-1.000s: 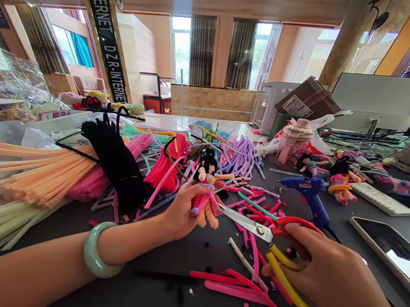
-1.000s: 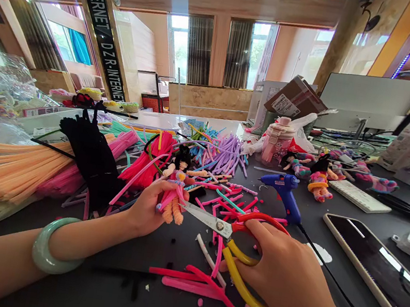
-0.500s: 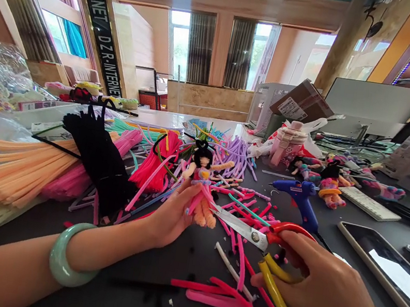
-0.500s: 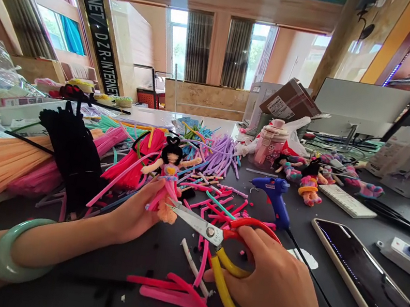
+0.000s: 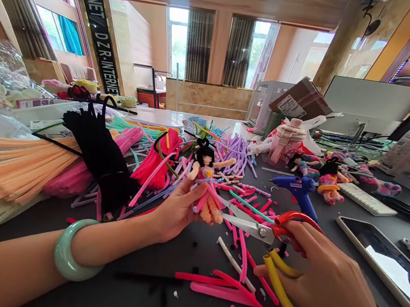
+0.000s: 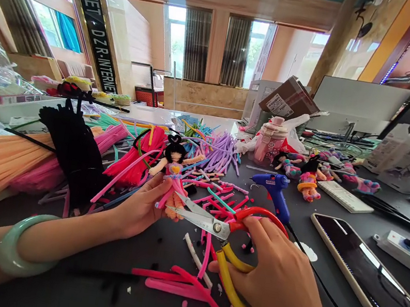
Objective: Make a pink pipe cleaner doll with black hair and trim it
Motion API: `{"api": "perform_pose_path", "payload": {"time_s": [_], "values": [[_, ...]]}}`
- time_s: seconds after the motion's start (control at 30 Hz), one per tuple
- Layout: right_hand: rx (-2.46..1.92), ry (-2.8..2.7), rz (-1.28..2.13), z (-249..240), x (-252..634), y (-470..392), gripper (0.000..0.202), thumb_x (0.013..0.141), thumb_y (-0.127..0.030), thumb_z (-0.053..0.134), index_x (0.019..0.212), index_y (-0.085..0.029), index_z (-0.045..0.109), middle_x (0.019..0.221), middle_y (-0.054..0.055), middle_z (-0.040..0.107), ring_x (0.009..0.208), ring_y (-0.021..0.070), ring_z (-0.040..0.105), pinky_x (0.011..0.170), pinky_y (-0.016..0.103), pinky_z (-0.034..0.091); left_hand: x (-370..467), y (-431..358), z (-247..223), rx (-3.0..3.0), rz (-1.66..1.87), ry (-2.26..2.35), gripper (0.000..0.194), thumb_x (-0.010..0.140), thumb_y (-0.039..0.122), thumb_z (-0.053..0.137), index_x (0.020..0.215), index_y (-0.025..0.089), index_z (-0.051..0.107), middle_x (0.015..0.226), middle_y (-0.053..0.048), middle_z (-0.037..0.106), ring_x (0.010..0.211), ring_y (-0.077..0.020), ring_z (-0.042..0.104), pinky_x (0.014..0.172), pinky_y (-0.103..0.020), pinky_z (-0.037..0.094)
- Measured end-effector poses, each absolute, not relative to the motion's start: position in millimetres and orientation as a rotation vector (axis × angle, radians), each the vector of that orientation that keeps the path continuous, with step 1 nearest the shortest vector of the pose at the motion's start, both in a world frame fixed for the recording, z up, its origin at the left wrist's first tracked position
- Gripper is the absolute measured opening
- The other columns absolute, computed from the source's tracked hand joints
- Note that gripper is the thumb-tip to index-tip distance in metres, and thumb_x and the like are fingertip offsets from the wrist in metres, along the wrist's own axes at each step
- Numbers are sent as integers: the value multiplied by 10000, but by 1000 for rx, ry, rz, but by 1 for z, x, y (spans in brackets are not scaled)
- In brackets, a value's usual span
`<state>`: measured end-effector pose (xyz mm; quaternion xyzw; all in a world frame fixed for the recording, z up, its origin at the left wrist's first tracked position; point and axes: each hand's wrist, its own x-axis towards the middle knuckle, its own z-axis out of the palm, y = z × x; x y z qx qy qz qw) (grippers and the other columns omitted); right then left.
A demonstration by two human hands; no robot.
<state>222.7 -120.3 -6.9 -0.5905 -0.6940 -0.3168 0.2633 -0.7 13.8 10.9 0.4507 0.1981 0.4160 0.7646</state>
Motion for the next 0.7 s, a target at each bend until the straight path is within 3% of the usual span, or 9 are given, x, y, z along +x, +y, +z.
{"api": "perform_pose_path", "payload": {"time_s": [0.2, 0.4, 0.57, 0.7], "values": [[-1603, -2012, -915, -14, 230, -122, 371, 746, -476, 667, 1025, -235, 632, 964, 52, 741, 672, 186, 695, 530, 279, 494, 0, 15, 11, 928, 909, 447, 423, 678, 296, 894, 915, 217, 553, 679, 80, 672, 499, -128, 681, 446, -217, 577], [-1626, -2023, -944, -18, 234, -122, 348, 739, -440, 663, 1029, -249, 655, 941, 42, 744, 675, 184, 692, 535, 273, 477, -1, 16, 10, 954, 909, 433, 486, 719, 314, 869, 1050, 257, 518, 725, 69, 699, 512, -146, 696, 450, -221, 573], [-1678, -2011, -918, -20, 228, -126, 327, 731, -452, 664, 995, -258, 667, 974, 46, 745, 665, 186, 685, 534, 285, 460, -2, 16, 10, 952, 894, 488, 308, 851, 381, 746, 959, 191, 530, 717, 7, 716, 542, -185, 727, 486, -250, 589], [-1759, -1864, -980, -21, 220, -129, 298, 766, -489, 605, 928, -244, 657, 966, 52, 739, 662, 196, 676, 535, 308, 449, -1, 16, 11, 943, 932, 491, 308, 832, 366, 772, 949, 175, 561, 682, 11, 712, 533, -170, 717, 496, -246, 595]]}}
